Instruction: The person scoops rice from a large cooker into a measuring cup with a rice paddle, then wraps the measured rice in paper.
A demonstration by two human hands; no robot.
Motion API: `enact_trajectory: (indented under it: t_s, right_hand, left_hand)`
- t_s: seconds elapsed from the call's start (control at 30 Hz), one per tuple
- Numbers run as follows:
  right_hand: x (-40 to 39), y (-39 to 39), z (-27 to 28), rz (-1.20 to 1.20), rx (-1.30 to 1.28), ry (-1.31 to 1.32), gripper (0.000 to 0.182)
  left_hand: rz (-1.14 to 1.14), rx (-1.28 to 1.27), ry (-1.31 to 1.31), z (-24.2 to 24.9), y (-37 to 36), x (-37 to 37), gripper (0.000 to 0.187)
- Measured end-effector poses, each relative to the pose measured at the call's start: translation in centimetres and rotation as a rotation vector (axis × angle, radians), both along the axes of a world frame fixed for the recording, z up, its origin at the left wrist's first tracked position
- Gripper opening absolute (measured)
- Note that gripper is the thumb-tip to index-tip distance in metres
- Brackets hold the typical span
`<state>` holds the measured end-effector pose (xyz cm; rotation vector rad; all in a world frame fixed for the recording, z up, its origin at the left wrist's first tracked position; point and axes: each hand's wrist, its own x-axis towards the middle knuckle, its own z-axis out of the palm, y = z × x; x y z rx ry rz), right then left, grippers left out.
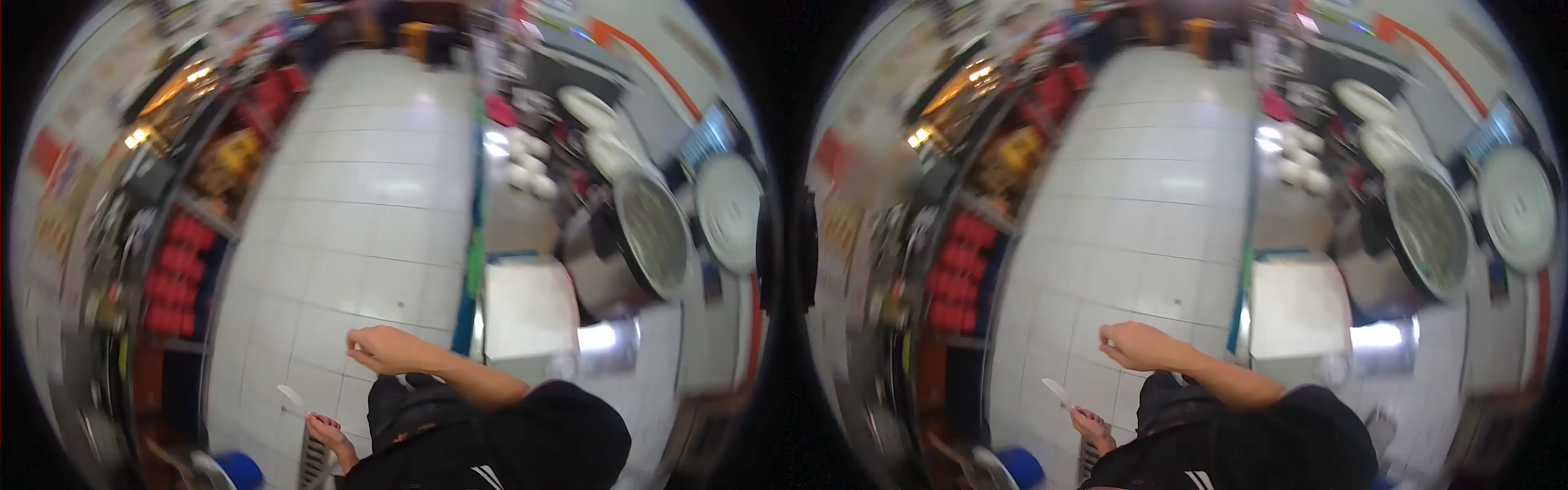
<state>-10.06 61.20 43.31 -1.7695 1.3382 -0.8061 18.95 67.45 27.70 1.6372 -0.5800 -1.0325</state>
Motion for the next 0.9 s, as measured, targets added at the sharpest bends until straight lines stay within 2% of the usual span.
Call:
enact_trajectory:
  t_s: [0.03,0.1,0.17,0.2,0.3,0.33,0.37,0.43,0.5,0.53,0.6,0.67,0.77,0.83,0.9]
  right_hand:
    - [-0.8,0.2,0.2,-0.011,0.044,-0.039,0.023]
    - [-3.5,0.4,-4.2,-0.250,0.004,0.057,0.021]
    - [-3.1,2.5,-6.4,-0.550,-0.028,0.123,0.018]
    - [-4.9,3.7,-6.5,-0.689,-0.016,0.150,0.016]
    - [-7.1,6.7,-3.9,-1.175,-0.023,0.076,0.014]
    - [-8.1,7.7,-2.9,-1.301,0.004,0.031,0.014]
    - [-8.9,8.4,-2.3,-1.408,-0.114,0.056,0.016]
    - [-10.3,9.5,-0.5,-1.631,-0.195,0.192,0.018]
    - [-11.4,10.1,1.4,-1.853,-0.247,0.211,0.020]
    - [-12.1,10.2,1.9,-1.891,-0.261,0.222,0.020]
    - [-13.1,10.5,2.4,-2.004,-0.226,0.450,0.023]
    - [-14.0,10.4,2.4,-2.024,-0.214,0.437,0.024]
    - [-16.2,10.3,3.1,-2.059,-0.203,0.352,0.026]
    - [-17.4,11.2,3.6,-1.985,-0.208,0.361,0.027]
    - [-18.5,12.4,5.0,-2.031,-0.204,0.346,0.026]
  left_hand:
    - [-0.118,0.037,0.000,0.1,-2.4,-0.6,0.033]
    - [-0.035,0.045,0.164,0.4,-8.5,-3.8,0.033]
    - [-0.578,-0.101,0.132,-0.2,-13.7,-3.7,0.032]
    - [-0.771,-0.124,0.103,0.3,-16.7,-4.9,0.030]
    - [-1.152,-0.221,-0.057,3.9,-25.0,-8.9,0.028]
    - [-1.154,-0.223,-0.048,4.7,-26.7,-10.8,0.028]
    - [-1.198,-0.253,-0.050,5.6,-28.4,-12.7,0.027]
    - [-1.281,-0.300,-0.055,6.5,-30.8,-17.1,0.027]
    - [-1.067,-0.345,0.110,6.1,-30.4,-23.4,0.028]
    - [-1.044,-0.330,0.114,5.6,-29.9,-26.4,0.032]
    - [-1.116,-0.364,0.192,5.1,-27.2,-32.7,0.033]
    - [-1.162,-0.388,0.276,5.5,-23.4,-37.4,0.035]
    - [-1.356,-0.336,0.386,6.9,-19.1,-42.7,0.034]
    - [-1.672,-0.458,0.451,7.8,-17.4,-45.1,0.032]
    - [-1.773,-0.479,0.467,7.4,-17.4,-47.3,0.030]
